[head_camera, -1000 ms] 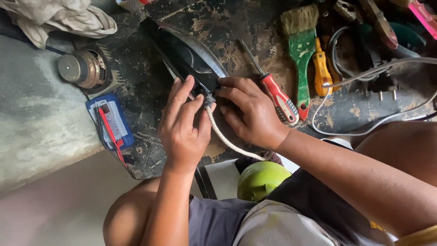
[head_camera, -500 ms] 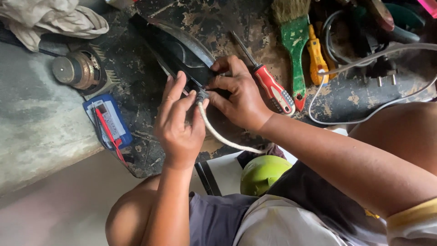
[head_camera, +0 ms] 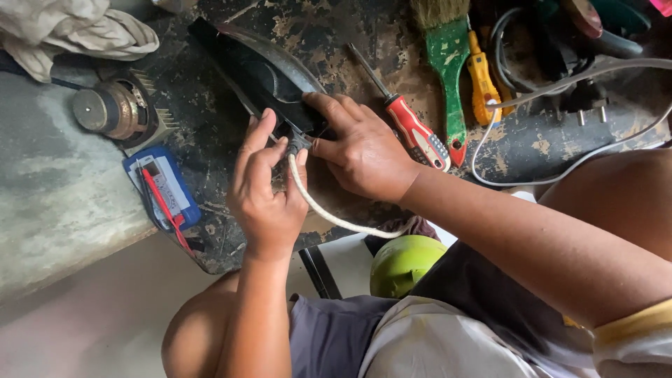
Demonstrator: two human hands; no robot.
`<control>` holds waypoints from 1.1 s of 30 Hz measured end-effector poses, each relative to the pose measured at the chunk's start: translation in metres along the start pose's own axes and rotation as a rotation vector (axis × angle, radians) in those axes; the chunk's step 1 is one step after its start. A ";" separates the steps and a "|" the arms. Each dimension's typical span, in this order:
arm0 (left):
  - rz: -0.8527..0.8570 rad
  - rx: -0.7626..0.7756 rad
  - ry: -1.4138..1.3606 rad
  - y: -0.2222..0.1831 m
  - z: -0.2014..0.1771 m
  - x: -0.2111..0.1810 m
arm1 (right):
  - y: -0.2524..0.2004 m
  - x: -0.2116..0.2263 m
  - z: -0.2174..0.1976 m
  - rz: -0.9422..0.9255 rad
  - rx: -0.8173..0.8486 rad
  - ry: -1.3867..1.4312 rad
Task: Repairing an electric iron by reassembling internal components and securing the power cord with a screwdriver.
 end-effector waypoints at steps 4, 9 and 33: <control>0.016 0.004 0.023 0.000 -0.001 0.000 | -0.002 0.002 -0.001 -0.036 0.006 -0.025; 0.028 0.014 0.017 0.000 -0.003 -0.002 | 0.001 0.004 -0.003 -0.062 0.030 -0.030; 0.065 -0.072 0.093 -0.013 0.008 0.002 | 0.001 0.002 -0.004 -0.048 0.077 0.022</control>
Point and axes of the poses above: each hand's wrist, its own y-axis towards the middle knuckle, its own z-axis out of the palm, x = y × z, the point moved 3 cm from there along y, towards the middle knuckle, and after that the axes turned 7 degrees about y, right-handed, at the moved point
